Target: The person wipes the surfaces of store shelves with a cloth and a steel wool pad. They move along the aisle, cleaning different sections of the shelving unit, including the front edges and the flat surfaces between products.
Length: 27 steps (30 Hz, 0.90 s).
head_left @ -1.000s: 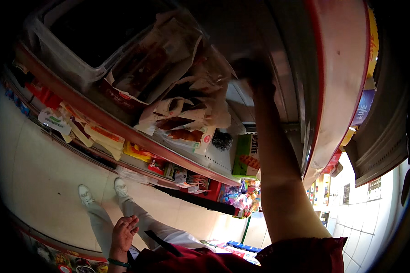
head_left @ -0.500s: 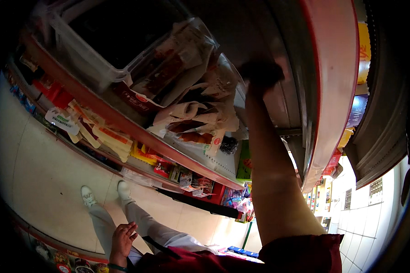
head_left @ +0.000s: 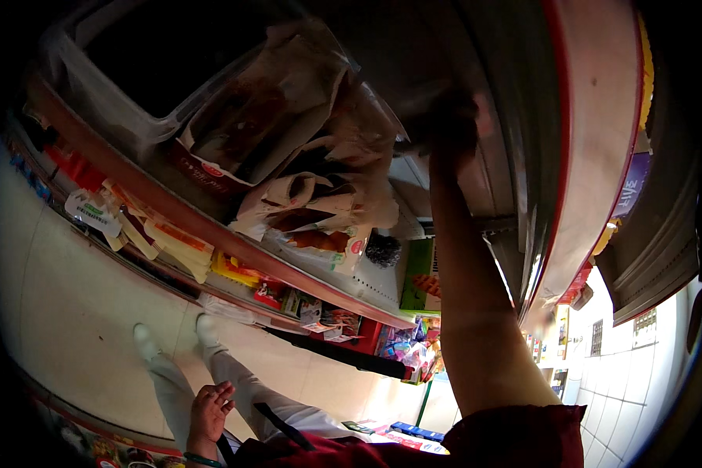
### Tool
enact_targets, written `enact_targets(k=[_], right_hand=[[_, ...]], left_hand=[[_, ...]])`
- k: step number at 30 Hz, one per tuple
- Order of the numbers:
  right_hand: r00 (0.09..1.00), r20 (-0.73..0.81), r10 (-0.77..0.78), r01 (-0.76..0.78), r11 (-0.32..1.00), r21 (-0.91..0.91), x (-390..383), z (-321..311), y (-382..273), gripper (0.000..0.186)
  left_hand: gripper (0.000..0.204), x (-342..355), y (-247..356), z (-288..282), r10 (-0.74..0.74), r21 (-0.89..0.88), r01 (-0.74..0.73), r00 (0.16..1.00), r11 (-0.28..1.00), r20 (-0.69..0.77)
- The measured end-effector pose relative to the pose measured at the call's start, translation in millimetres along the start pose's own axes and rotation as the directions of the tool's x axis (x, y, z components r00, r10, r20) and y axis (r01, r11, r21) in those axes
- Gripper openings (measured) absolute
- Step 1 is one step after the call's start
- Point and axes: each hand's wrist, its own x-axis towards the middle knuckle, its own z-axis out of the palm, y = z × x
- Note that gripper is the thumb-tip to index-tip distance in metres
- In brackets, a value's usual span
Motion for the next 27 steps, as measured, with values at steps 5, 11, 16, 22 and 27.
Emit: enact_targets(k=[5, 11, 16, 22, 27], right_hand=[[0.964, -0.038, 0.265, -0.262, 0.963, 0.060, -7, -33, 46, 0.036], [0.983, -0.036, 0.180, -0.171, 0.971, 0.169, 8, -6, 2, 0.037], [0.999, -0.047, -0.026, 0.036, 0.973, 0.228, 22, 42, -56, 0.039], [0.966, 0.007, -0.259, 0.254, 0.951, 0.174, 45, 76, -109, 0.041], [0.911, 0.193, -0.364, 0.360, 0.931, 0.056, 53, 96, -135, 0.042]], left_hand=[[0.015, -9, 6, -13, 0.035, -0.038, -0.035, 0.999, 0.999, -0.010], [0.012, -10, 11, -12, 0.026, -0.048, -0.025, 1.000, 0.999, 0.017], [0.010, 0, 4, -15, 0.002, -0.070, 0.000, 1.000, 0.998, 0.020], [0.010, 38, -45, -82, -0.006, 0.083, 0.000, 0.997, 0.997, 0.078], [0.010, 37, -45, -73, 0.083, 0.114, -0.094, 0.992, 0.989, 0.094]])
